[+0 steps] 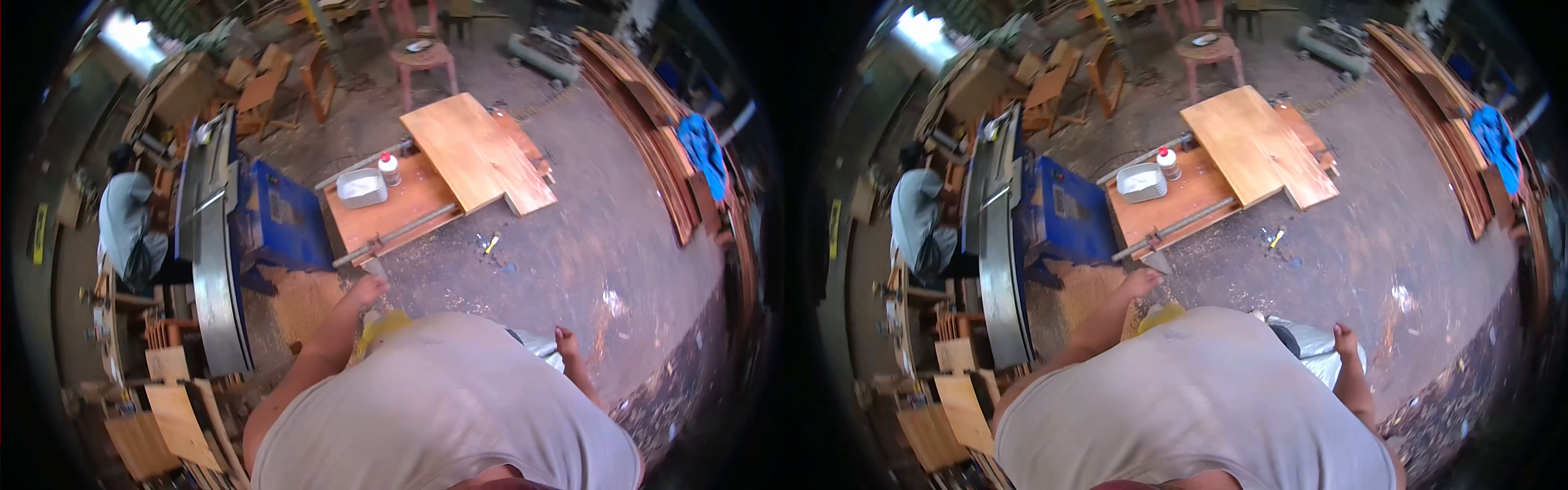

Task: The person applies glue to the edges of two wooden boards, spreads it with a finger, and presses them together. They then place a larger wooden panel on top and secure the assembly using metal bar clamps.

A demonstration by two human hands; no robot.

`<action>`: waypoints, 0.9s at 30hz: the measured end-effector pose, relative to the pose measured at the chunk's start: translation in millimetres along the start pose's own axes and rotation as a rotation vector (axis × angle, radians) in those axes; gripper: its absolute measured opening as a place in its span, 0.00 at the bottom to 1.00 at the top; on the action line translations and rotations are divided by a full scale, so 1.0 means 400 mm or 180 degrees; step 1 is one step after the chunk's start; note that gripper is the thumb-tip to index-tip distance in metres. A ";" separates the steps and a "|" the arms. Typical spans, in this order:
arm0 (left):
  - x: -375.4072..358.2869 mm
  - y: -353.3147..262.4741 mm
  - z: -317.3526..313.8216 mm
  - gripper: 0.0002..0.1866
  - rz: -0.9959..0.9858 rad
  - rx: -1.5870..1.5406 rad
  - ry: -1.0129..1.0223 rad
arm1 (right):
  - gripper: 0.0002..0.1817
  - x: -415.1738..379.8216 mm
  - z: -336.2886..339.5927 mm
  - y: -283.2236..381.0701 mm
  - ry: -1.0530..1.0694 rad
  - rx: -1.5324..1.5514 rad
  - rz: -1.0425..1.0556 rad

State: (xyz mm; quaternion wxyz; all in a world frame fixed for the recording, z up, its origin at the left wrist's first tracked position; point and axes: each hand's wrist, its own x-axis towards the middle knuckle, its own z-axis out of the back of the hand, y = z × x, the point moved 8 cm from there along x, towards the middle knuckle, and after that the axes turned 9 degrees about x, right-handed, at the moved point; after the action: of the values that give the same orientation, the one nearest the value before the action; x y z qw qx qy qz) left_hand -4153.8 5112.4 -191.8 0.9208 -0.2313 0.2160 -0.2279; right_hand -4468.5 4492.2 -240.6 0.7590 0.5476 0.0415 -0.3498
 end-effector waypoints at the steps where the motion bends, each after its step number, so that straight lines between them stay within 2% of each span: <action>1: 0.027 -0.054 0.003 0.18 -0.0144 0.0079 -0.0169 | 0.26 0.004 0.031 -0.039 0.0055 0.0019 -0.0011; 3: 0.068 -0.176 0.030 0.18 -0.0148 -0.0144 0.0102 | 0.32 0.005 0.069 -0.028 0.0284 -0.0076 -0.0188; 4: 0.089 -0.198 0.029 0.20 -0.0144 -0.0113 0.0052 | 0.35 0.020 0.082 -0.047 0.0192 -0.0068 -0.0019; 5: 0.101 -0.210 0.025 0.21 -0.0147 -0.0079 0.0023 | 0.33 -0.011 0.081 -0.011 0.0265 0.0179 -0.0163; 6: 0.103 -0.230 0.043 0.20 0.0042 -0.0091 0.0060 | 0.26 0.102 0.095 -0.232 0.0453 0.0113 0.0162; 7: 0.102 -0.245 0.056 0.18 0.0202 -0.0114 0.0108 | 0.26 0.113 0.081 -0.111 0.0593 0.0041 0.0239; 11: 0.064 -0.204 0.075 0.13 0.0354 -0.0301 -0.0348 | 0.25 0.267 0.036 0.040 0.1050 -0.0274 0.0591; 13: 0.017 -0.140 0.050 0.09 0.0858 -0.0327 -0.0376 | 0.24 0.316 0.005 0.115 0.1279 -0.0453 0.0743; 14: -0.021 -0.127 0.061 0.09 0.0952 -0.0372 -0.0441 | 0.24 0.337 -0.016 0.143 0.1383 -0.0527 0.0809; 16: -0.111 -0.079 0.066 0.09 0.1580 -0.0395 -0.0374 | 0.24 0.356 -0.054 0.200 0.1557 -0.0665 0.0922; 21: -0.328 0.060 0.000 0.05 0.2102 -0.0661 -0.0806 | 0.23 0.412 -0.228 0.362 0.2150 -0.1056 0.1268; 23: -0.408 0.087 -0.015 0.07 0.2235 -0.0836 -0.1027 | 0.22 0.415 -0.300 0.413 0.2349 -0.1203 0.1377; 27: -0.532 0.178 -0.057 0.10 0.2774 -0.1369 -0.0930 | 0.22 0.406 -0.431 0.482 0.2579 -0.1420 0.1550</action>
State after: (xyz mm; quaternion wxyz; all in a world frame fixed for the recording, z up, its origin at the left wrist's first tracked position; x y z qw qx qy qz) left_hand -4313.5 5271.5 -185.1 0.8825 -0.3336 0.2034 0.2619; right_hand -4180.1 4591.7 -227.0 0.8396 0.4578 0.2767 0.0942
